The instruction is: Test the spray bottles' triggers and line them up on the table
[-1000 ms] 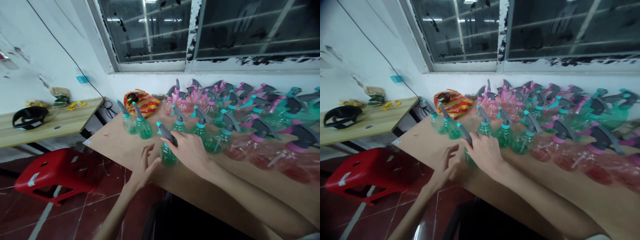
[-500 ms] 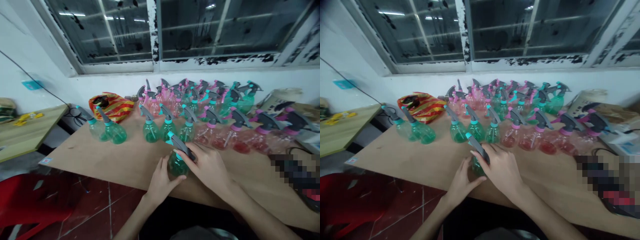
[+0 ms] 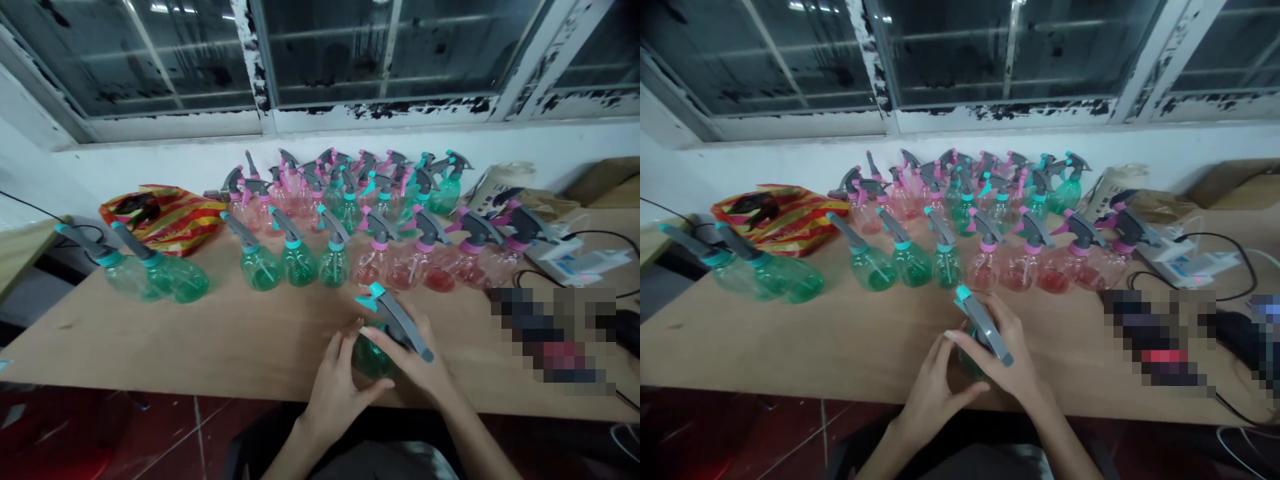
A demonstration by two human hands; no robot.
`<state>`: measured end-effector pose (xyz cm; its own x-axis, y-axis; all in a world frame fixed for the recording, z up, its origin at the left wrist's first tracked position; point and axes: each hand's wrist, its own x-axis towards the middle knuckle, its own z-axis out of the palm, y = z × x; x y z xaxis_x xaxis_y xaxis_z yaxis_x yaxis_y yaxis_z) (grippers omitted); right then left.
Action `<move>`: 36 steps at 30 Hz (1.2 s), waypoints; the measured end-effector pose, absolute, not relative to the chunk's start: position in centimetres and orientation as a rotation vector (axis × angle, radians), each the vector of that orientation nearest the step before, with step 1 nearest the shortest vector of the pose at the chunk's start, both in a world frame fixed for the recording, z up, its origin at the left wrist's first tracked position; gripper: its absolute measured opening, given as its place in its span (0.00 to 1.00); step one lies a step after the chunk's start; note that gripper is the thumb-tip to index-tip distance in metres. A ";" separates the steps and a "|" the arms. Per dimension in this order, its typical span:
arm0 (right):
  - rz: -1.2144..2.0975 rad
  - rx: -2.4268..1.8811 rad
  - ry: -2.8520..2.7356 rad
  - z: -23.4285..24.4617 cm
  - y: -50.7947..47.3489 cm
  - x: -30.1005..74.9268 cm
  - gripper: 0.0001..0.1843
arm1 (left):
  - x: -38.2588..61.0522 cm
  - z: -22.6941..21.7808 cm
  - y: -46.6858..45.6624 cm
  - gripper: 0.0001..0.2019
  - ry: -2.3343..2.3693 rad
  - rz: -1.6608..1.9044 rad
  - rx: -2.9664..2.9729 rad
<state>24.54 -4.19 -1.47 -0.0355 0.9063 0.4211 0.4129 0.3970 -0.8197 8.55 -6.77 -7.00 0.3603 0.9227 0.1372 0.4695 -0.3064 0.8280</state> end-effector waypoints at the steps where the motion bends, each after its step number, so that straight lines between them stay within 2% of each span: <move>1: 0.618 -1.172 -1.634 -1.4 -4.2 24.7 0.18 | 8.8 -7.2 -6.9 0.38 1.208 0.822 1.916; 7: 0.642 -1.124 -1.659 -1.1 -3.8 25.2 0.21 | 9.5 -7.6 -7.1 0.38 1.228 0.853 1.892; 12: 0.586 -1.118 -1.725 -0.7 -3.5 25.5 0.15 | 9.3 -7.4 -6.7 0.38 1.226 0.782 1.926; 17: 0.601 -1.144 -1.694 -1.1 -3.3 25.7 0.11 | 8.3 -7.5 -6.1 0.50 1.161 0.682 2.093; 18: 0.594 -1.140 -1.691 -1.2 -3.3 25.7 0.10 | 7.9 -7.6 -5.9 0.49 1.144 0.676 2.143; 22: 0.569 -1.116 -1.682 -1.6 -3.1 25.5 0.12 | 6.4 -8.2 -4.9 0.31 1.315 0.700 2.270; 27: 0.558 -1.122 -1.675 -1.6 -3.0 25.4 0.14 | 6.0 -10.4 -3.9 0.30 1.608 0.713 2.417; 36: 0.496 -1.102 -1.756 -1.1 -3.3 25.7 0.19 | 6.4 -10.8 -3.9 0.26 1.660 0.675 2.525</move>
<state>25.69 -3.27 -1.11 -0.1227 0.8495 0.5131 0.4550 0.5077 -0.7316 6.40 -3.87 -10.82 0.3306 0.8839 0.3308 0.8641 -0.4245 0.2707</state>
